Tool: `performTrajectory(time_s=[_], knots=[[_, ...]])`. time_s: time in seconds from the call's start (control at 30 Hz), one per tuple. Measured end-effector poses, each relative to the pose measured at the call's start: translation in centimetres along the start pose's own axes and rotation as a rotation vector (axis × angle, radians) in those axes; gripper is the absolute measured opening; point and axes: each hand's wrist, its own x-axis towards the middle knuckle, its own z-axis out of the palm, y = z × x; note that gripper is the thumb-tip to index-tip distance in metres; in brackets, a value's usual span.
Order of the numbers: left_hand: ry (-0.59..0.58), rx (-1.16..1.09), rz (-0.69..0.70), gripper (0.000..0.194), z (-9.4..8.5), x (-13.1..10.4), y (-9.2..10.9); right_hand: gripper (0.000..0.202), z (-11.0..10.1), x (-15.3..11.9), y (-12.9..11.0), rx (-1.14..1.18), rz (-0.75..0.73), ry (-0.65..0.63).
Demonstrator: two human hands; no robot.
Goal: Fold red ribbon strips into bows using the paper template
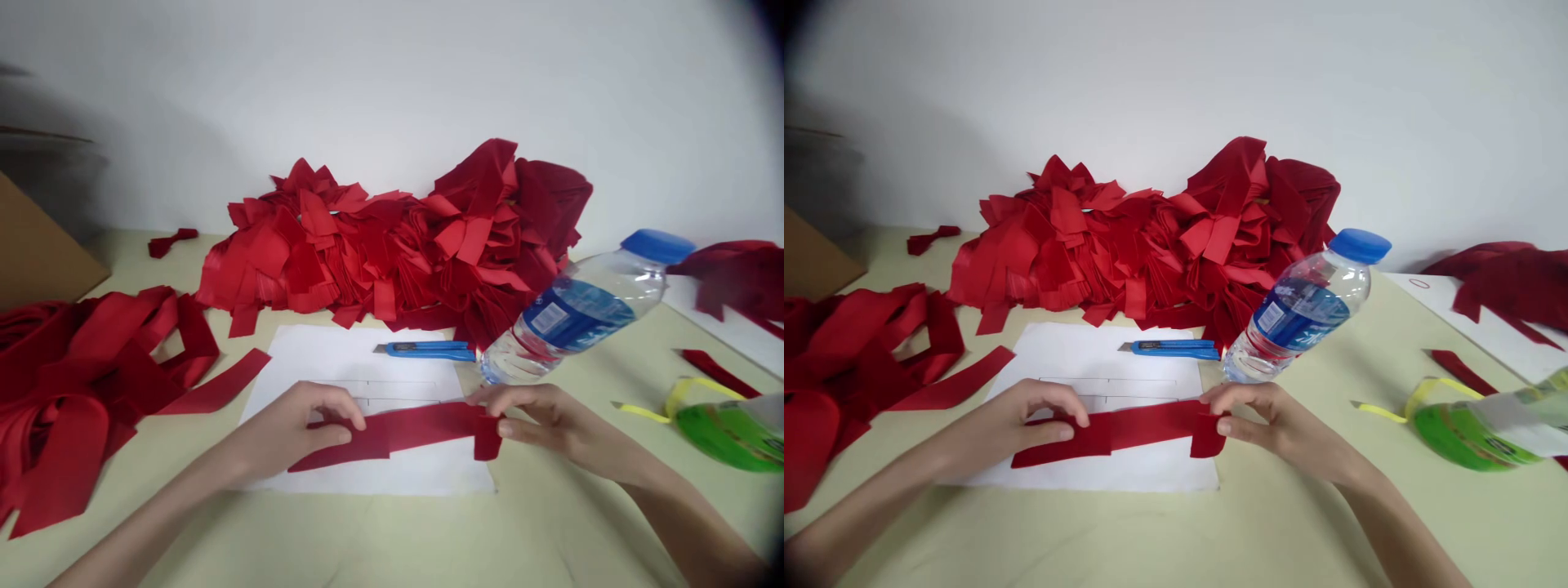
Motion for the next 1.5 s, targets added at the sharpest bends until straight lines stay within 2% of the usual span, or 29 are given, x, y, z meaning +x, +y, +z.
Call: performTrajectory(time_s=[0.2, 0.37, 0.6, 0.73, 0.87, 1.03, 1.17, 1.5], knots=[[0.008, 0.123, 0.026, 0.02, 1.7, 1.3, -0.7, 0.016, 0.1, 0.3, 0.2, -0.094, -0.025, -0.005], [0.04, 0.277, 0.15, 0.027, 2.1, 1.3, -0.7, 0.019, 0.5, 0.7, -0.2, -0.173, -0.012, 0.036], [0.097, 0.41, 0.192, 0.019, 2.9, 0.8, -0.9, 0.019, 1.2, 1.9, -2.0, -0.192, -0.072, 0.05], [0.134, 0.429, 0.224, 0.016, 3.2, 0.7, -1.3, 0.02, 2.6, 3.4, -3.3, -0.148, -0.14, -0.004], [0.141, 0.418, 0.215, 0.019, 3.3, 0.8, -1.4, 0.015, 5.3, 5.4, -3.4, -0.164, -0.096, -0.046], [0.171, 0.404, 0.161, 0.033, 3.4, 0.8, -1.5, 0.009, 7.8, 6.8, -2.4, -0.354, -0.062, 0.047], [0.186, 0.409, 0.166, 0.038, 3.5, 0.7, -1.5, 0.007, 8.2, 6.8, -2.6, -0.432, -0.058, 0.101], [0.177, 0.486, 0.28, 0.029, 3.6, 0.7, -1.5, 0.008, 8.6, 6.8, -3.1, -0.503, -0.072, 0.131]])
